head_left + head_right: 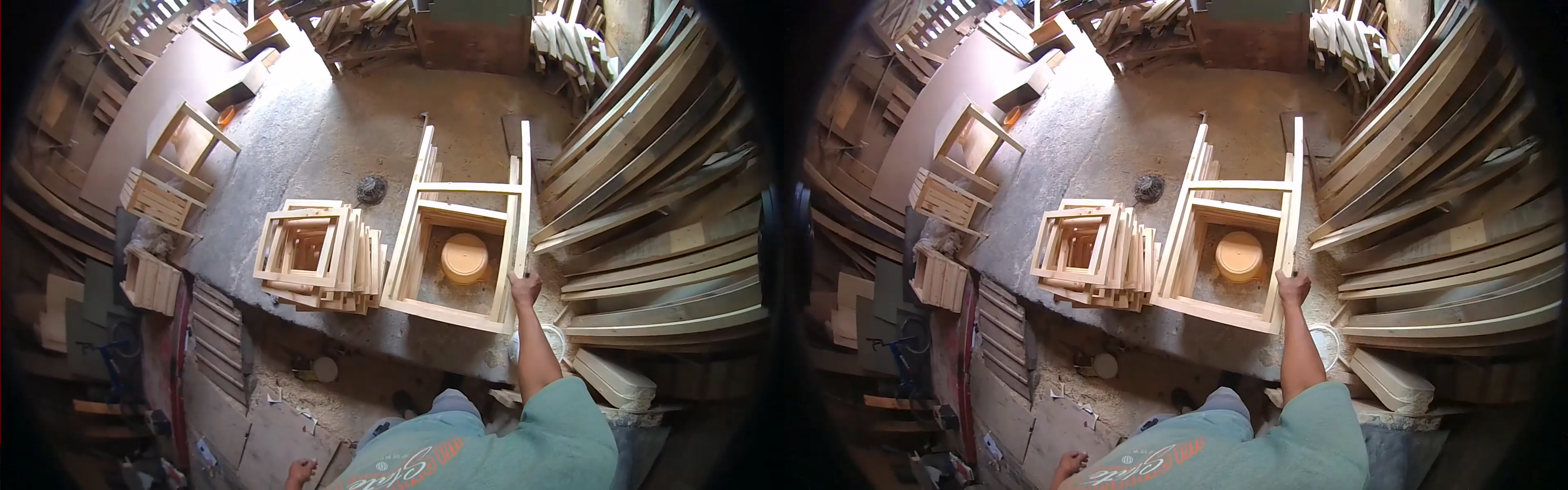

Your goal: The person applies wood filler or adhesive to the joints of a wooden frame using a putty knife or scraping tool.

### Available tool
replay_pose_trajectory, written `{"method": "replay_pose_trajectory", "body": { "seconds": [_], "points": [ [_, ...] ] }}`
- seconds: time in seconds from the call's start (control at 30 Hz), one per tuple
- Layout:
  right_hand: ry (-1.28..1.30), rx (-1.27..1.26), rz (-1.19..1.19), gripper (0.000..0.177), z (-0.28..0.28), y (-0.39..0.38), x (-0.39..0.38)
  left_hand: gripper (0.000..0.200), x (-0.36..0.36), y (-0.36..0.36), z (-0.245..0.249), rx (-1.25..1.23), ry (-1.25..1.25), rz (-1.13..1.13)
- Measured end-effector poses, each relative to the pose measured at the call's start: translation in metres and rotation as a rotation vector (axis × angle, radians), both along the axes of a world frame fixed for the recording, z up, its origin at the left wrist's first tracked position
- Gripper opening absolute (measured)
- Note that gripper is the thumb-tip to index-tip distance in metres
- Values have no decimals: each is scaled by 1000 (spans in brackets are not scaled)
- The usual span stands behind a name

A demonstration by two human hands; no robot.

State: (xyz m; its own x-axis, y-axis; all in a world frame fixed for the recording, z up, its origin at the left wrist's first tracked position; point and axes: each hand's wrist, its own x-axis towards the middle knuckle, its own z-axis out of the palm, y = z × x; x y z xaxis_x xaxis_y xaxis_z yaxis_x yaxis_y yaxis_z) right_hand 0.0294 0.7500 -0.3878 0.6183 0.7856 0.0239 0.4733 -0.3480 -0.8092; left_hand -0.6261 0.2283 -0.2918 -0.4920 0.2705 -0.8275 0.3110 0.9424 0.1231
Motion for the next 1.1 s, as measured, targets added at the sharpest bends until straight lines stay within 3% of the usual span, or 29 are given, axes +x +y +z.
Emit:
{"method": "replay_pose_trajectory", "body": {
  "seconds": [0.17, 0.4, 0.53, 0.8, 0.93, 0.97, 1.1],
  "points": [
    [5, -106, -16, 56, -27, 17, -3, 38, 23, -3, 21, 31, -24, 232],
    [58, -125, 3, 65, -64, 32, 4, 47, 60, 44, 80, 67, -47, 40],
    [-16, -109, 1, 66, -79, 32, 8, 52, 47, 32, 69, 71, -32, 79],
    [-112, -271, -16, 56, -74, 27, 5, 57, 38, -2, 64, 2, -54, 162],
    [-135, -505, 83, 56, -76, 27, 8, 53, 35, -19, 58, -42, -70, 190],
    [-271, -399, 92, 47, -80, 24, 8, 52, 36, -23, 59, -45, -81, 214],
    [-200, -274, -71, 38, -67, 7, -12, 47, 48, -31, 69, -6, -67, 236]
  ]
}}
